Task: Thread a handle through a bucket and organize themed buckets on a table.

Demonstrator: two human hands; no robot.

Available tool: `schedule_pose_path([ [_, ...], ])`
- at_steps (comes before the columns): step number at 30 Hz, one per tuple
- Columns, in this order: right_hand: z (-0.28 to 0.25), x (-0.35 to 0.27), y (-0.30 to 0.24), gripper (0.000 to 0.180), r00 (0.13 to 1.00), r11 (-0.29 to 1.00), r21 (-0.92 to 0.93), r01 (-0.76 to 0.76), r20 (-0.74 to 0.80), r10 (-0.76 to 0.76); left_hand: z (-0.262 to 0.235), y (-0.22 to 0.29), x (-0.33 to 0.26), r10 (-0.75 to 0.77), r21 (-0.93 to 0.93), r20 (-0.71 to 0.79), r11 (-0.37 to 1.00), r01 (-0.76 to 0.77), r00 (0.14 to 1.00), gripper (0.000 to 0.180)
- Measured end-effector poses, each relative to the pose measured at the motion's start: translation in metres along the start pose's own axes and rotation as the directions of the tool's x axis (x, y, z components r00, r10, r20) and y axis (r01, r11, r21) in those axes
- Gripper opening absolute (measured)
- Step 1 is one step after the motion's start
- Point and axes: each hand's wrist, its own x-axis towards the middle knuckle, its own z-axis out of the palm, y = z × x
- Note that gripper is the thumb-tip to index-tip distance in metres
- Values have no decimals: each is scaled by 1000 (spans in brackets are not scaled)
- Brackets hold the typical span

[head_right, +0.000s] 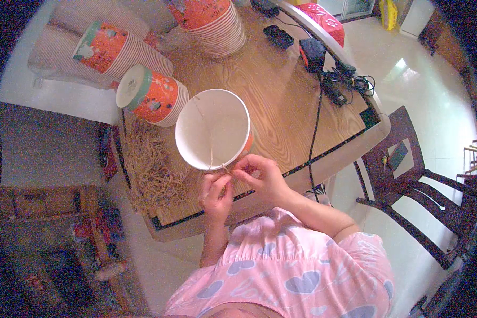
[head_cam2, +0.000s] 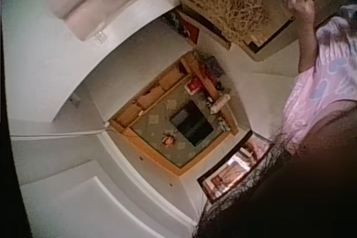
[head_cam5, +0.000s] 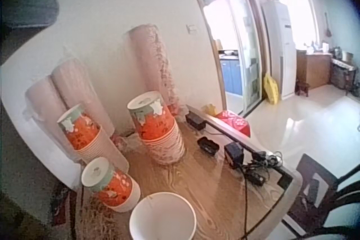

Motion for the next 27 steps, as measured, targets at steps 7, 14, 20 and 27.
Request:
schedule_pose_path([
  [7, -1, 0, -8, 11, 996, 987, -133, 91, -13, -93, 1, -2, -1, 2, 46, 3, 999, -3, 1000, 24],
  [14, -1, 5, -14, 13, 985, 973, -161, 166, -16, -171, 3, 2, 0, -62, -27, -20, 998, 61, 998, 24],
  [20, -6, 9, -12, 12, 981, 960, -203, 195, 15, -195, -1, 14, 9, -544, -433, 175, 706, 561, 820, 19],
  [27, -6, 10, -10, 12, 966, 943, -213, 254, 14, -257, -2, 13, 12, -595, -589, 334, 475, 654, 732, 18],
])
